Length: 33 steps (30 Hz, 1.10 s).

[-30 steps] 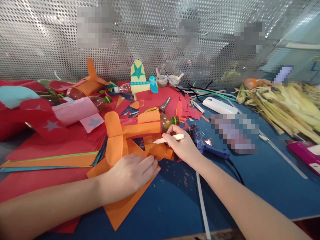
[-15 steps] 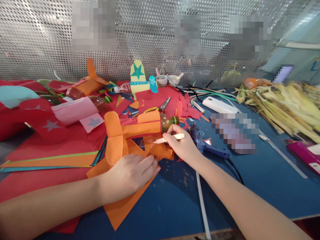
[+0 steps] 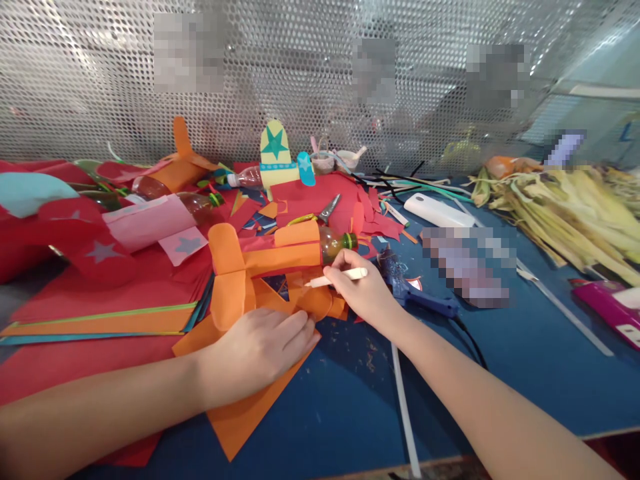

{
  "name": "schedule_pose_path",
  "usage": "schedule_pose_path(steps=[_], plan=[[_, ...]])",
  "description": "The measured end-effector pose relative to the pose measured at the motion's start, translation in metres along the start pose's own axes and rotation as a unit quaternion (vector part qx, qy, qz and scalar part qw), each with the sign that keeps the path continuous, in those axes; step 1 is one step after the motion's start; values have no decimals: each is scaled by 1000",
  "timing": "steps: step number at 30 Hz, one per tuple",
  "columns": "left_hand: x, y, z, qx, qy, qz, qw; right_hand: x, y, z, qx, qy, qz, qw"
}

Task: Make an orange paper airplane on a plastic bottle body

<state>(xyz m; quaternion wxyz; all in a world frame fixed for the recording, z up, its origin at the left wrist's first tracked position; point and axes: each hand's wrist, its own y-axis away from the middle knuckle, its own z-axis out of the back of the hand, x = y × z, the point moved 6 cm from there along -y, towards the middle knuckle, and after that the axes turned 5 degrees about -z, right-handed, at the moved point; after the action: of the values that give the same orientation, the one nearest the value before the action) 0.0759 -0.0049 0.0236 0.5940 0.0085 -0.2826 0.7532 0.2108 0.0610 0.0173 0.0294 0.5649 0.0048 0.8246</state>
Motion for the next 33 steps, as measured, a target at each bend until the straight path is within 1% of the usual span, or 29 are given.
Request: schedule_pose_path(steps=[9, 16, 18, 26, 29, 33], plan=[[0, -1, 0, 2, 5, -2, 1000, 1, -1, 0, -4, 10, -4, 1000], [1, -1, 2, -6, -1, -3, 1000, 1, 0, 2, -9, 8, -8, 1000], [1, -1, 2, -7, 0, -2, 1000, 1, 0, 3, -18, 12, -6, 1000], [0, 0, 1, 0, 1, -4, 1000, -2, 0, 4, -28, 12, -10, 999], [1, 0, -1, 6, 4, -2, 1000, -2, 0, 3, -21, 7, -7, 1000], [1, 0, 0, -1, 4, 0, 1000, -1, 0, 5, -31, 6, -11, 999]])
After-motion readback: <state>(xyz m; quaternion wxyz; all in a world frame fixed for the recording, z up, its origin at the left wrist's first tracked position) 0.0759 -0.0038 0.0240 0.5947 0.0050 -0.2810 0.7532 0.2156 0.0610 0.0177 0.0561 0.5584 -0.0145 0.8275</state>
